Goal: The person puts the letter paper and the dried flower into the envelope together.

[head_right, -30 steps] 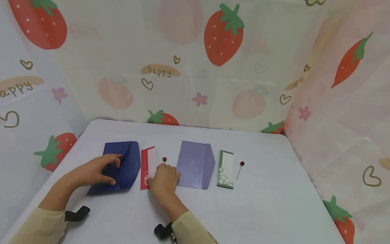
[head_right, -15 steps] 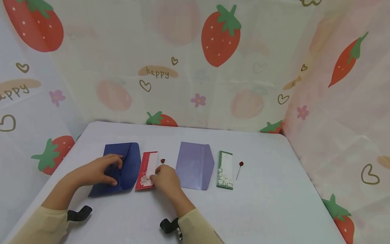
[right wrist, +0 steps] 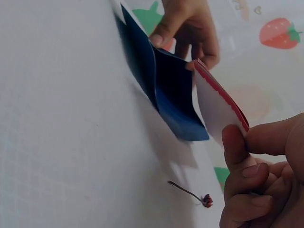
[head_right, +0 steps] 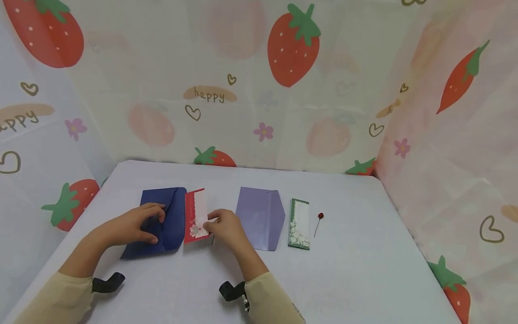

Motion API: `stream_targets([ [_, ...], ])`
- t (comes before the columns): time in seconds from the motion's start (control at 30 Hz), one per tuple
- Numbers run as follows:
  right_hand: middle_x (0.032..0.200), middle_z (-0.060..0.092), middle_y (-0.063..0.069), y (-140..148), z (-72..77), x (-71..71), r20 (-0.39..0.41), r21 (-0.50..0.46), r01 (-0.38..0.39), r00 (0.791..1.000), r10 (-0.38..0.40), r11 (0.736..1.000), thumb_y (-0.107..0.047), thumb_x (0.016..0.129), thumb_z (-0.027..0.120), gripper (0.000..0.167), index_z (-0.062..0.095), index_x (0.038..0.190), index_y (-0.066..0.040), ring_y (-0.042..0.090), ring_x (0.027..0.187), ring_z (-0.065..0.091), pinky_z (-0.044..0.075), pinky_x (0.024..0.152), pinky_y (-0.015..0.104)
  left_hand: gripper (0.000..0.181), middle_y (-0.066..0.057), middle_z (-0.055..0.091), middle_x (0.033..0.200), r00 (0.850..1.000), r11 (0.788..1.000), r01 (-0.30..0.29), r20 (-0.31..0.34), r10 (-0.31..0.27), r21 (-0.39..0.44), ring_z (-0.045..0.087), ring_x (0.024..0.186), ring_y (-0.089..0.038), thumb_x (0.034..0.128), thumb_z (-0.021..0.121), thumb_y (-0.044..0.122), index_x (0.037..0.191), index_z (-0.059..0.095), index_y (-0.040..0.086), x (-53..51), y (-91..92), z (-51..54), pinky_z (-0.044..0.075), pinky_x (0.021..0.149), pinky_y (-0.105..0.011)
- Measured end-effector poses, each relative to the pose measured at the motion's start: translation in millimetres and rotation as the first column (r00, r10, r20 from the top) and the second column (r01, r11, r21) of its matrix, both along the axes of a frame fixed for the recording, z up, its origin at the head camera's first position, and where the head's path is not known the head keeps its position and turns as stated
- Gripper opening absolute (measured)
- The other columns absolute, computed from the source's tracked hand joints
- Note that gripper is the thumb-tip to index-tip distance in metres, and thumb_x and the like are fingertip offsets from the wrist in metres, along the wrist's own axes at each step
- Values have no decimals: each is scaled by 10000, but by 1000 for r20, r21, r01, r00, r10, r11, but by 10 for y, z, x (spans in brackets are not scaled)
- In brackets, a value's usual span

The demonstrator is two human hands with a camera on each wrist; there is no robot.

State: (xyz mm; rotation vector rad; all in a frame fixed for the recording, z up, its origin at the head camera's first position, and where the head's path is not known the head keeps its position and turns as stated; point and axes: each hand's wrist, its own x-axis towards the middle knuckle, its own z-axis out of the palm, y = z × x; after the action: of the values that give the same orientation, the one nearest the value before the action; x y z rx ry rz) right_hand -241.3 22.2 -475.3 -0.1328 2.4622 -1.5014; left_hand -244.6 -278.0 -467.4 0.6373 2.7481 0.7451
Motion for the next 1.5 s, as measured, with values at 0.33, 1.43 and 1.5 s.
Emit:
stream_targets([
  [0.33, 794, 695, 2, -189, -82, 52, -37, 24, -32, 999, 33, 999, -203, 883, 775, 288, 728, 1127, -58, 129, 693, 600, 480, 597, 262, 453, -223, 418, 1549, 1000, 1000, 13, -4, -13, 8, 363, 1448, -468, 795, 895, 246, 1128, 600, 164, 36, 66, 24, 390, 1117, -621],
  [1.43, 761, 674, -33, -555, -170, -134, -23, 166, 13, 1000, -9, 986, -289, 871, 807, 401, 680, 1203, -104, 129, 680, 592, 472, 605, 286, 490, -199, 396, 1568, 1000, 1000, 8, 14, -9, 9, 359, 1455, -464, 793, 898, 287, 1180, 614, 190, 69, 168, 22, 380, 1123, -622],
  [1.5, 756, 672, -38, -565, -167, -146, -25, 173, 7, 1000, -2, 985, -289, 876, 799, 420, 668, 1230, -105, 126, 665, 591, 473, 592, 285, 495, -197, 393, 1571, 1000, 1000, 5, 16, -6, 3, 359, 1457, -463, 792, 899, 292, 1185, 612, 196, 68, 166, 7, 376, 1127, -622],
])
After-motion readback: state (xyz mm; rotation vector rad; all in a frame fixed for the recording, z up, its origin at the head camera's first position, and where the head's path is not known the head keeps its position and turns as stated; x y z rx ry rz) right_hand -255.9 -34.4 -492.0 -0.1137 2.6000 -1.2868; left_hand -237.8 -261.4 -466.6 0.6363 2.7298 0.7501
